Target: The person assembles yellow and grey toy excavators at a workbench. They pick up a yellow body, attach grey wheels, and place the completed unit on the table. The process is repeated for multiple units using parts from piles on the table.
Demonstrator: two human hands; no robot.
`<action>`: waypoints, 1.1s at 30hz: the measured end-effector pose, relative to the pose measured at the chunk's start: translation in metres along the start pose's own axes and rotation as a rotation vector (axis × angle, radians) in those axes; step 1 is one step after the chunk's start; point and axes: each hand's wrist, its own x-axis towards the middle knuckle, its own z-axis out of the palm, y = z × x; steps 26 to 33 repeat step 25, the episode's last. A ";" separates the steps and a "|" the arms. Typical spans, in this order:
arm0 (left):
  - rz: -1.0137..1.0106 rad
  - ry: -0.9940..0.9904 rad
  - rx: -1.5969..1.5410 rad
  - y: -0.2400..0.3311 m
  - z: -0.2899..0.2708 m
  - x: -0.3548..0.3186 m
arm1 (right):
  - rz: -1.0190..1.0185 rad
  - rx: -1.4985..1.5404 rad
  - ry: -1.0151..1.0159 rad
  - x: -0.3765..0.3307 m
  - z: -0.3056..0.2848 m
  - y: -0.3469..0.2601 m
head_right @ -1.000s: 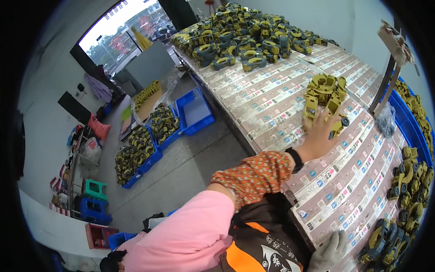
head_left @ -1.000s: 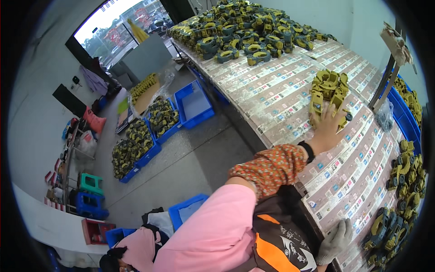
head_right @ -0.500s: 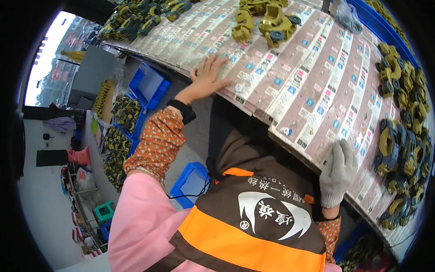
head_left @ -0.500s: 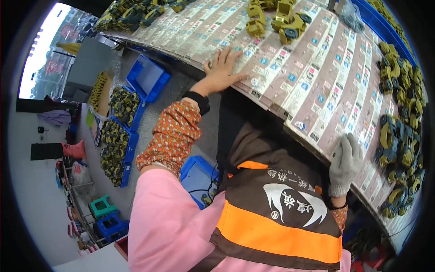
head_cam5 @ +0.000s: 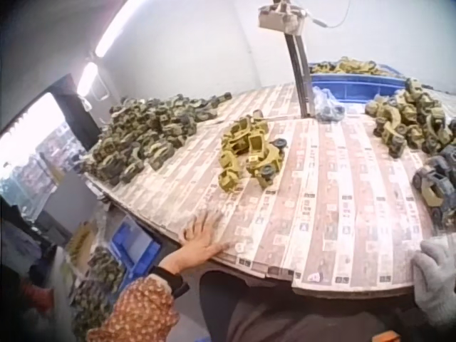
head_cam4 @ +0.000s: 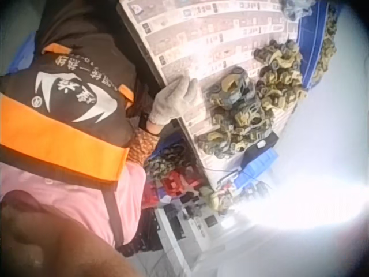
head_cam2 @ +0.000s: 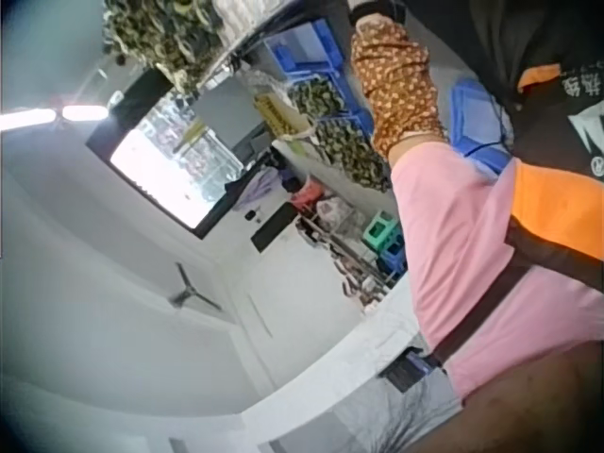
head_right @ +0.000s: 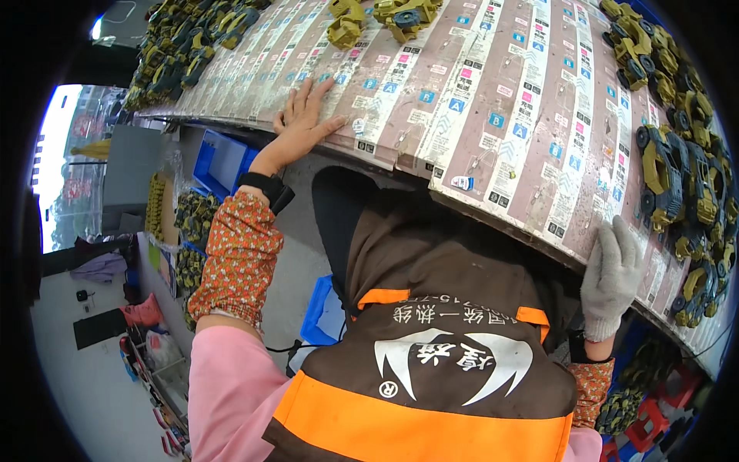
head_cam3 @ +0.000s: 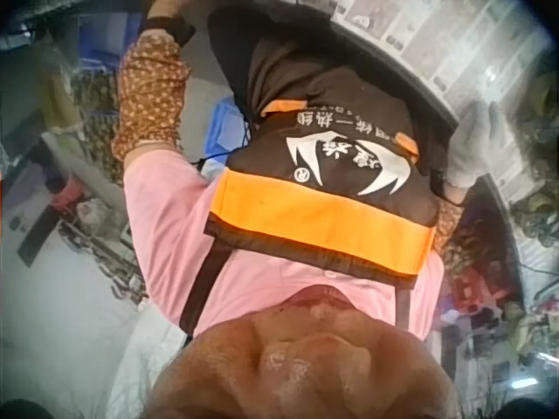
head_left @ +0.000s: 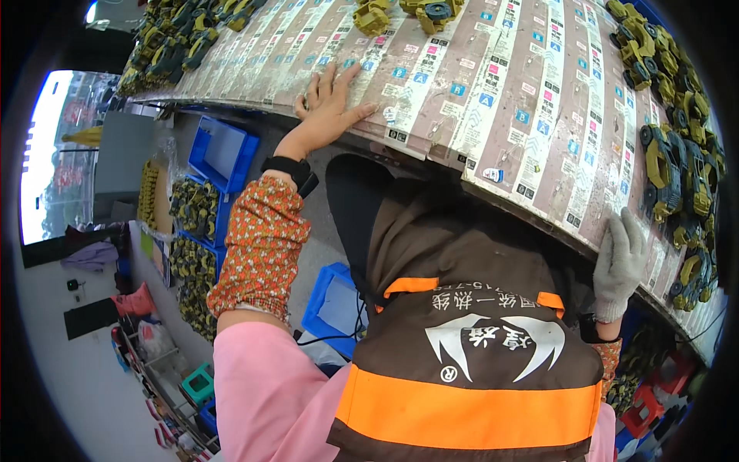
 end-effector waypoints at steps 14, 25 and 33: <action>0.125 -0.009 -0.062 -0.012 0.004 0.002 | 0.069 -0.052 0.034 0.004 0.013 0.009; 0.104 0.039 -0.038 -0.010 0.009 0.005 | 0.091 -0.041 0.048 -0.001 0.018 0.011; 0.104 0.039 -0.038 -0.010 0.009 0.005 | 0.091 -0.041 0.048 -0.001 0.018 0.011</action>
